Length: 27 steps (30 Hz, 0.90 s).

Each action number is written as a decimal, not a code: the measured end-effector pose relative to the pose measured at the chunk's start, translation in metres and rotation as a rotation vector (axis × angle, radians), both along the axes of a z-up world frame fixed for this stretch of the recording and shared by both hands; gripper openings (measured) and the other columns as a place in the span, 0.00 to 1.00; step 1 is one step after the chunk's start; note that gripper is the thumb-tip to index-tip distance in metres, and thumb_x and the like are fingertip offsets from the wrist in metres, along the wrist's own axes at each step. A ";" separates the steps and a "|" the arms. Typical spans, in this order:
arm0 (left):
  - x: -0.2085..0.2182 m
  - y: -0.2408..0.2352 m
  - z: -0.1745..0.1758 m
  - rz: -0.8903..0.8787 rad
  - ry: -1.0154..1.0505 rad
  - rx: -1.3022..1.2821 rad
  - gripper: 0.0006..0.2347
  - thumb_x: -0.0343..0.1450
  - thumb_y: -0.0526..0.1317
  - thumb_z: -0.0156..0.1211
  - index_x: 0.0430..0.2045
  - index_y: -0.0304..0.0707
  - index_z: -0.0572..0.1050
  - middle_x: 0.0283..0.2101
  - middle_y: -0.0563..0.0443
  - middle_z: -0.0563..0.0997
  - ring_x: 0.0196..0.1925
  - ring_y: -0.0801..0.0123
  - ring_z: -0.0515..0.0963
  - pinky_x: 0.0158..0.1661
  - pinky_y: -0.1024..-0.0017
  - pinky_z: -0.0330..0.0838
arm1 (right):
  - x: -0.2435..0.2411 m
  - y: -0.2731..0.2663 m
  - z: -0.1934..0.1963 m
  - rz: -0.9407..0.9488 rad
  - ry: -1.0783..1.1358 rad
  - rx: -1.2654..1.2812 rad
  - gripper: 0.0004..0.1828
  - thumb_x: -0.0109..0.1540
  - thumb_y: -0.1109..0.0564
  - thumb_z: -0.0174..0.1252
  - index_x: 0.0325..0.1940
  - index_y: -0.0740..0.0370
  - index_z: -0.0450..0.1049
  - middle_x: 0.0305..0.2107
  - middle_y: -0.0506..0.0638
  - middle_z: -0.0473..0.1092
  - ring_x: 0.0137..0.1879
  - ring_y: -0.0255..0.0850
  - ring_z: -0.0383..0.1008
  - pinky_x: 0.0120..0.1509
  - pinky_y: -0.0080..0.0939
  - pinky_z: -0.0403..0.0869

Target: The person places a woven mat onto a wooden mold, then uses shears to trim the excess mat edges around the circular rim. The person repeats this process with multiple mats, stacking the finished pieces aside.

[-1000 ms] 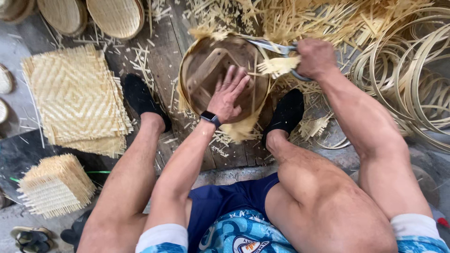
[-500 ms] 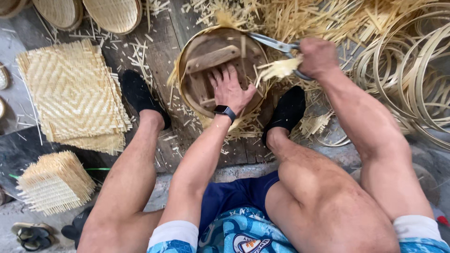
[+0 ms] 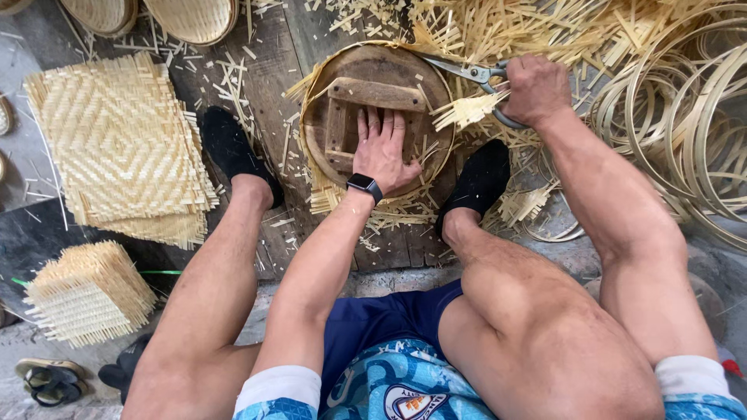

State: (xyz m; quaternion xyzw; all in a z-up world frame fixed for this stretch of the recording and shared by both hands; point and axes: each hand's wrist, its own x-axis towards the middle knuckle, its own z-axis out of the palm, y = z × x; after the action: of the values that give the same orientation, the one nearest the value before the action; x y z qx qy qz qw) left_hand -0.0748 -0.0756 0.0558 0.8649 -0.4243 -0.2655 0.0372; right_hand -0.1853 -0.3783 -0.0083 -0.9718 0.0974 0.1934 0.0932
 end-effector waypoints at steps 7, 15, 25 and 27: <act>0.004 0.007 0.002 -0.056 0.041 0.030 0.48 0.59 0.58 0.67 0.68 0.24 0.53 0.70 0.24 0.57 0.73 0.29 0.51 0.72 0.42 0.38 | 0.052 0.034 -0.011 0.039 -0.031 -0.147 0.18 0.48 0.58 0.57 0.41 0.65 0.75 0.30 0.57 0.72 0.37 0.44 0.74 0.41 0.43 0.77; 0.015 0.021 0.011 -0.314 0.093 0.065 0.47 0.58 0.59 0.69 0.66 0.25 0.57 0.71 0.28 0.59 0.75 0.35 0.51 0.73 0.47 0.34 | 0.012 0.012 -0.013 0.104 -0.201 -0.204 0.13 0.57 0.56 0.53 0.42 0.65 0.74 0.32 0.55 0.72 0.40 0.43 0.75 0.47 0.40 0.78; 0.006 0.032 -0.006 -0.088 -0.046 -0.098 0.45 0.65 0.55 0.65 0.75 0.34 0.48 0.79 0.35 0.46 0.83 0.47 0.41 0.79 0.49 0.28 | 0.021 0.009 -0.006 0.052 0.128 0.059 0.10 0.71 0.58 0.49 0.43 0.67 0.72 0.28 0.56 0.70 0.33 0.45 0.72 0.39 0.45 0.76; -0.002 0.017 -0.011 0.404 -0.286 -0.382 0.47 0.72 0.57 0.65 0.78 0.34 0.39 0.81 0.33 0.36 0.84 0.47 0.34 0.80 0.49 0.25 | 0.020 0.007 0.003 0.051 0.022 0.010 0.16 0.65 0.50 0.54 0.42 0.68 0.72 0.29 0.58 0.68 0.35 0.46 0.70 0.38 0.45 0.75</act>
State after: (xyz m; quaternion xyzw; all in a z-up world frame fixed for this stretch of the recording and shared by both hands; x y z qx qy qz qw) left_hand -0.0764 -0.0588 0.0443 0.9377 -0.2867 -0.0441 0.1910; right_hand -0.1657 -0.3710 -0.0054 -0.9714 0.0724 0.2067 0.0918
